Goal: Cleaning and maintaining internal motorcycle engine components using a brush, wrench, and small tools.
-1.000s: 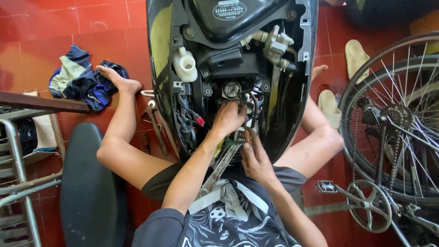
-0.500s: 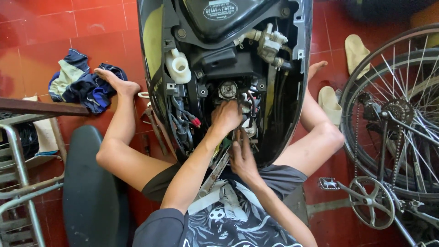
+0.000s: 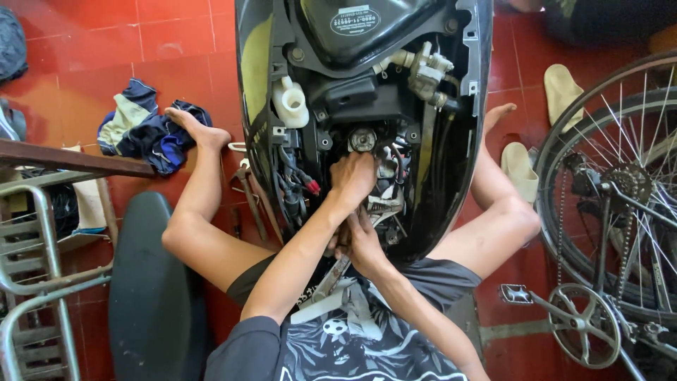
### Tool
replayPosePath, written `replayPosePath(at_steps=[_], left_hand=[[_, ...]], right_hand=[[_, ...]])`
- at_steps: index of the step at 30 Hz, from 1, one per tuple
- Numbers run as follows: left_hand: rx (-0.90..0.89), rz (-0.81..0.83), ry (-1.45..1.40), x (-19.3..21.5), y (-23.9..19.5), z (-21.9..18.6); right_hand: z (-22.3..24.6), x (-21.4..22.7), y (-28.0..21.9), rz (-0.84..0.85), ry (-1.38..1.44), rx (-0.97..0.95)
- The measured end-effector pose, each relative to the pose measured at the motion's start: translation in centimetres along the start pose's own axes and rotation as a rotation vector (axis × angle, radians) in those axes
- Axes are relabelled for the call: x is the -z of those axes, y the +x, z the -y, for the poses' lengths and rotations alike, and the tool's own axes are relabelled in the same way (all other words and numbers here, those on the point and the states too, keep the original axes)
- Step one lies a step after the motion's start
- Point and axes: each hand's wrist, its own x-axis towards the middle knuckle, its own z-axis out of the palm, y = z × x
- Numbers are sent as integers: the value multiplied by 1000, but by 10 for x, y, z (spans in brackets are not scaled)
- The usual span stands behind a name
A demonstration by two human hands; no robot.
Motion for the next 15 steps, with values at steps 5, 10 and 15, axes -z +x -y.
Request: replayPosePath(at_steps=[5, 10, 15], left_hand=[[-37, 15, -86, -2, -14, 14], [-78, 52, -217, 4, -41, 13], [-44, 46, -121, 21, -69, 12]], right_hand=[[-2, -1, 10, -21, 59, -27], [-15, 5, 18, -45, 180, -76], [-10, -5, 10, 0, 80, -132]])
